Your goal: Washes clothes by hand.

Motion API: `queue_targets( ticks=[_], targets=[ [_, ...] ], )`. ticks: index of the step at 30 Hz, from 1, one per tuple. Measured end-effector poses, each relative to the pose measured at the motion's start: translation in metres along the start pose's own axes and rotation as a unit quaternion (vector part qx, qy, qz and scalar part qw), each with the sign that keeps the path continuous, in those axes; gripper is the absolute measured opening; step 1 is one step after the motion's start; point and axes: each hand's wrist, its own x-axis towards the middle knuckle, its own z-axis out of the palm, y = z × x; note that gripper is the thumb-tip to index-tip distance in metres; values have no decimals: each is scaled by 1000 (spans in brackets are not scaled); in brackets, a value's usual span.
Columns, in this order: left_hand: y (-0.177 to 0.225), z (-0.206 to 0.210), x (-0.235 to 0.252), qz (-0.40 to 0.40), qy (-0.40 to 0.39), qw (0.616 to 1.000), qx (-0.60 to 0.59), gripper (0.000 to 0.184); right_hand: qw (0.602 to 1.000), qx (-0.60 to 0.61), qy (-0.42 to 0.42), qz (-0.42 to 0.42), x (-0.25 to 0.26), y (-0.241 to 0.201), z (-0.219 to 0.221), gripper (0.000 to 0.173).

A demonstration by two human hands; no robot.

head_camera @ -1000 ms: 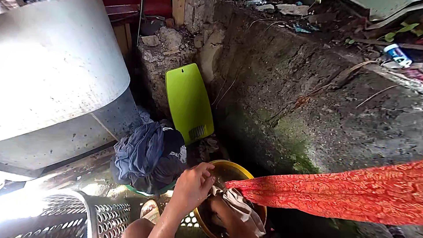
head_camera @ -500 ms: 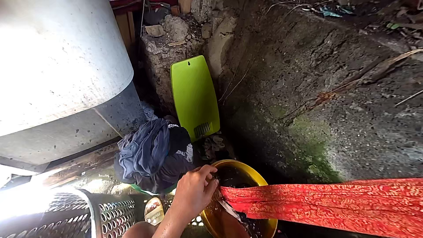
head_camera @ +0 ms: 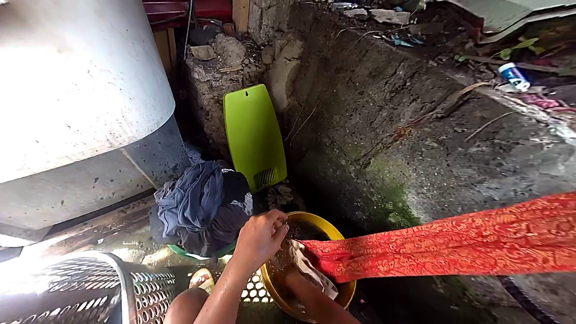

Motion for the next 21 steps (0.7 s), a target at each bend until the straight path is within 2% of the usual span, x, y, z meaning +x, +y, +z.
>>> queue_targets(
  ticks=[2,4,6,8,10,12,13,14,16,21],
  targets=[
    [2,1,0,1,-1,1000,1,32,992,-112,-20,-58,2,6,-2,40],
    [6,1,0,0,-4,1000,6,33,974,-188,4,-125,-25,17,-13,35],
    [8,1,-3,3,-3,1000,9,33,955,-264,44,-129,-60,23,-24,34],
    [8,1,-6,9,1,1000,9,32,966,-226,106,-74,-84,31,-27,39],
    [8,1,-8,13,2,1000,11,31,986,-130,102,-3,-87,43,-24,54],
    [7,2,-7,13,0,1000,13,31,993,-93,65,-21,-73,61,-15,77],
    [7,2,-6,13,2,1000,14,31,994,-75,54,-52,-62,69,-8,81],
    [6,2,-5,13,4,1000,15,31,994,-58,41,-80,-50,73,-2,81],
    [4,2,-5,10,3,1000,17,31,992,-34,19,-124,-32,72,4,70],
    [-1,1,-1,2,0,1000,23,31,990,-38,1,-135,-3,69,5,56]
  ],
)
